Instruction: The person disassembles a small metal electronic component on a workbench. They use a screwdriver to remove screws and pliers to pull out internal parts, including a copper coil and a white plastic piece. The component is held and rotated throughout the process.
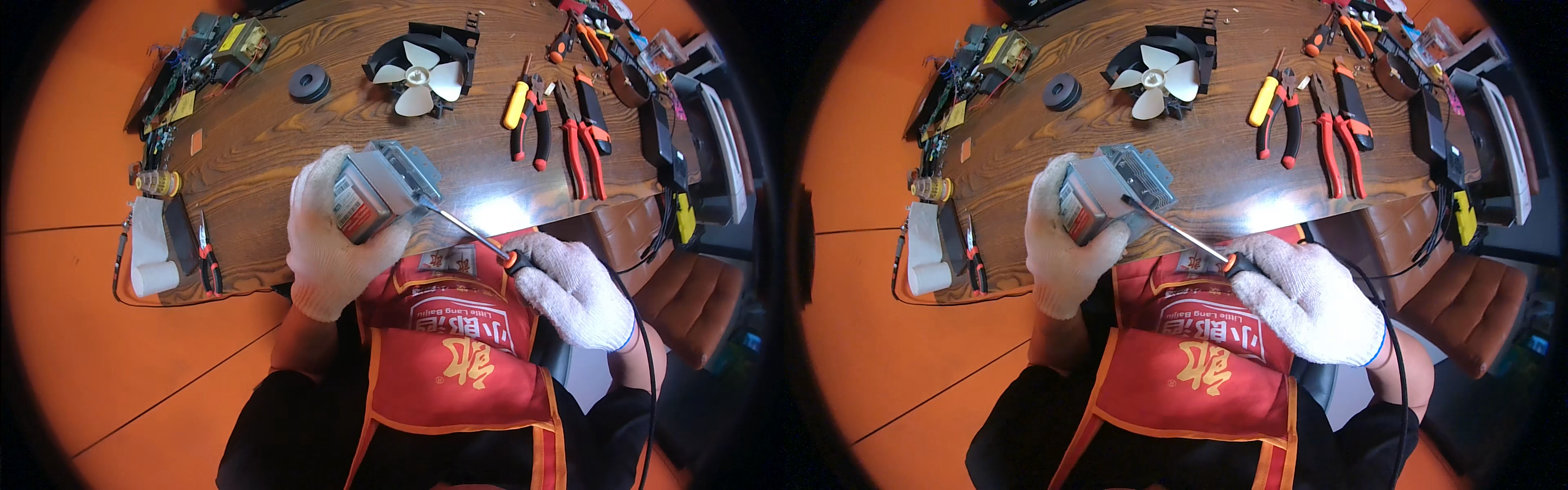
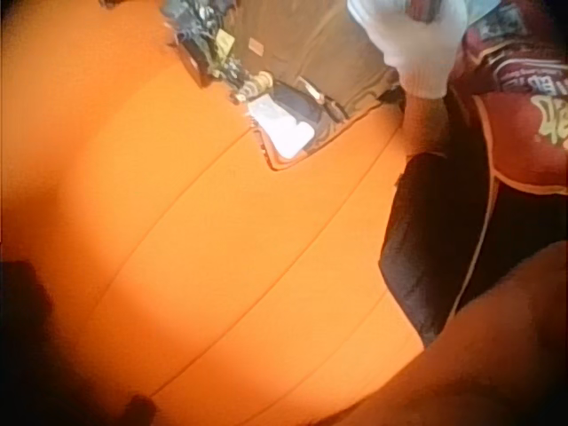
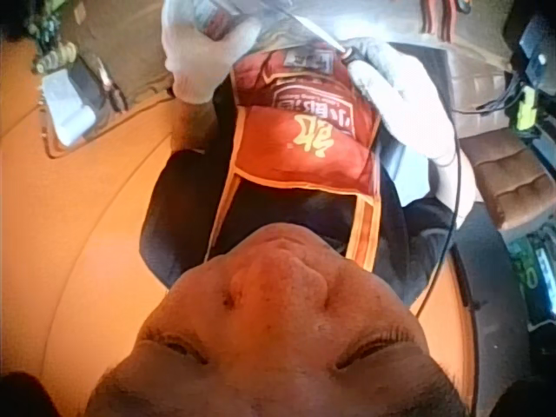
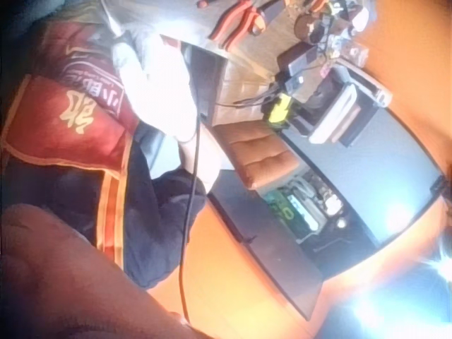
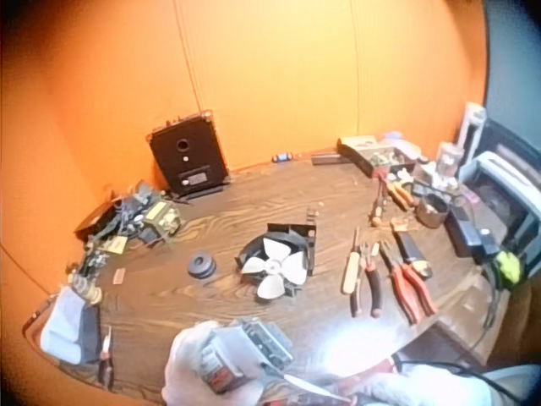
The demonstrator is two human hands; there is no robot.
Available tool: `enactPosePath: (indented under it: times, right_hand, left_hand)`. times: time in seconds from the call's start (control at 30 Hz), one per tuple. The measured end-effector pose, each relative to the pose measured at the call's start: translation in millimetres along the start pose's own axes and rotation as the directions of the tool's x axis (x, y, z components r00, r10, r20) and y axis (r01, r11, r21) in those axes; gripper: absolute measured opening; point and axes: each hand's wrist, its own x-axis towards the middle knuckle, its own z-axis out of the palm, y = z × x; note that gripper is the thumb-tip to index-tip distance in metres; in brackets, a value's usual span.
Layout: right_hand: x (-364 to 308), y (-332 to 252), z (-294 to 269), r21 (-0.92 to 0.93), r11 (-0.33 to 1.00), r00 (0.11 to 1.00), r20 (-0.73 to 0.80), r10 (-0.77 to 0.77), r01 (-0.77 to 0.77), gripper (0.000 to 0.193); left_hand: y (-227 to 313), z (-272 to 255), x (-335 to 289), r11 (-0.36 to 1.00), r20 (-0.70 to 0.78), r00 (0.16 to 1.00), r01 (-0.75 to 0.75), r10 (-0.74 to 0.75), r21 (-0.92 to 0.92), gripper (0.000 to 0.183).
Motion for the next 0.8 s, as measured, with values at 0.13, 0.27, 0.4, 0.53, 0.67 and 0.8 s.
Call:
enactPosePath:
  times: [0.13,0.27,0.4,0.53,0.67,0.8]
  right_hand:
    - [10.7,16.5,7.5,-0.098,0.983,0.953,-0.247,-0.177,0.157,0.039]
    - [41.1,39.0,14.2,-0.681,0.730,0.750,-0.453,-0.483,0.059,0.035]
    - [84.8,50.0,21.4,-0.770,0.638,0.698,-0.445,-0.561,0.021,0.027]
    - [109.9,53.4,25.8,-0.789,0.612,0.674,-0.482,-0.559,-0.057,0.030]
    - [101.1,51.4,8.8,-0.767,0.636,0.620,-0.540,-0.569,-0.084,0.041]
    - [108.9,46.3,-27.5,-0.572,0.712,0.611,-0.750,-0.254,-0.407,0.068]
  left_hand:
    - [3.6,1.4,-4.1,0.996,-0.015,0.997,0.076,-0.077,-0.048,0.090]
    - [12.1,-5.8,-1.4,0.985,0.024,0.986,0.165,-0.164,-0.048,0.091]
    - [22.8,-10.7,0.6,0.971,0.002,0.971,0.238,-0.238,0.002,0.090]
    - [24.5,-6.9,-0.1,0.965,-0.029,0.965,0.262,-0.261,0.009,0.090]
    - [18.1,-5.8,-1.7,0.973,-0.033,0.973,0.229,-0.228,0.026,0.090]
    - [8.7,-3.5,-2.8,0.983,-0.031,0.983,0.180,-0.181,-0.032,0.089]
